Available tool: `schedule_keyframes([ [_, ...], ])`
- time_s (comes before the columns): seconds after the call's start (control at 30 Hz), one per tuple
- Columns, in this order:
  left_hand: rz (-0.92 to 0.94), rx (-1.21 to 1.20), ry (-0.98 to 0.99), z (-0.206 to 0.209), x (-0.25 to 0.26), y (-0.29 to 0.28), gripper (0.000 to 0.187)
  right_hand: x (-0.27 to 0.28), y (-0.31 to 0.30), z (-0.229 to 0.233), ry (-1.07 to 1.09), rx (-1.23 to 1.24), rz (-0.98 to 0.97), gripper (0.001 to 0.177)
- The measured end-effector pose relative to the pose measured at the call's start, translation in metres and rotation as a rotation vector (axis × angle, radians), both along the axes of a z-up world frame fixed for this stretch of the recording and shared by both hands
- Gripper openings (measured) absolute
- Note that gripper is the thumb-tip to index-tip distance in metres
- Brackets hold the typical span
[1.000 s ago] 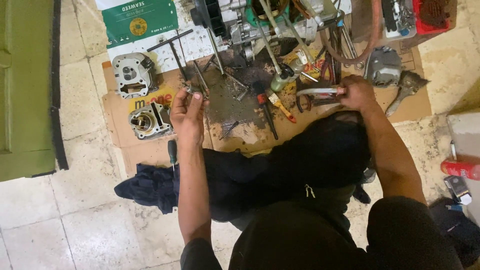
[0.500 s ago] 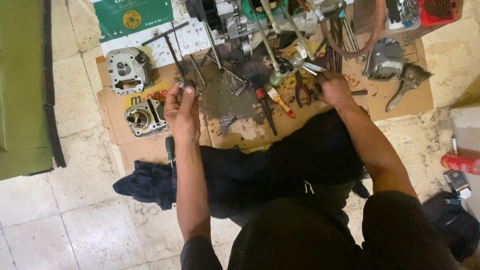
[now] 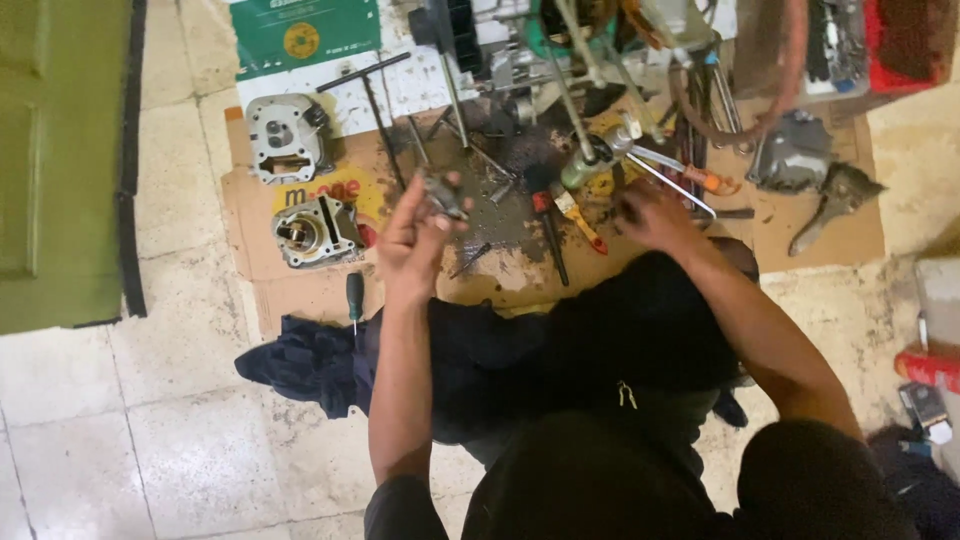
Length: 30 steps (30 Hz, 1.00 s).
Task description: The person cleans a metal engine part with a cloth, then uses a file to scrape a small cylindrical component. They wipe the component with a cloth and apply a liquid from a spray bottle to clean it further.
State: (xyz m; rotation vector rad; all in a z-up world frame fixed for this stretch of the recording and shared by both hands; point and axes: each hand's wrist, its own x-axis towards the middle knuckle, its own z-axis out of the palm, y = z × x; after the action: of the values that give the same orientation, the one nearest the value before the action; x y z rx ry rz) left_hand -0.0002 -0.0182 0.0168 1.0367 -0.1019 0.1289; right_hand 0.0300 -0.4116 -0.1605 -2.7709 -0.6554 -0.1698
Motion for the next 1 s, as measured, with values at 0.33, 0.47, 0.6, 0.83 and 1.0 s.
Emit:
schedule_keyframes([
  [0.33, -0.159, 0.048, -0.252, 0.058, -0.037, -0.02, 0.056, -0.029, 0.137, 0.296, -0.37, 0.653, 0.379, 0.023],
  [0.47, -0.18, 0.165, -0.184, 0.089, -0.061, -0.018, 0.053, -0.022, 0.151, 0.36, -0.49, 0.33, 0.525, 0.017],
  [0.6, -0.147, 0.12, -0.11, 0.095, -0.071, -0.018, 0.055, -0.023, 0.153, 0.386, -0.522, 0.083, 0.533, 0.02],
  [0.83, -0.109, 0.166, -0.129, 0.099, -0.068, -0.015, 0.054, -0.022, 0.15, 0.396, -0.619, -0.09, 0.53, 0.017],
  [1.0, -0.118, 0.188, -0.181, 0.101, -0.059, -0.017, 0.052, -0.015, 0.145, 0.385, -0.673, -0.145, 0.534, 0.026],
])
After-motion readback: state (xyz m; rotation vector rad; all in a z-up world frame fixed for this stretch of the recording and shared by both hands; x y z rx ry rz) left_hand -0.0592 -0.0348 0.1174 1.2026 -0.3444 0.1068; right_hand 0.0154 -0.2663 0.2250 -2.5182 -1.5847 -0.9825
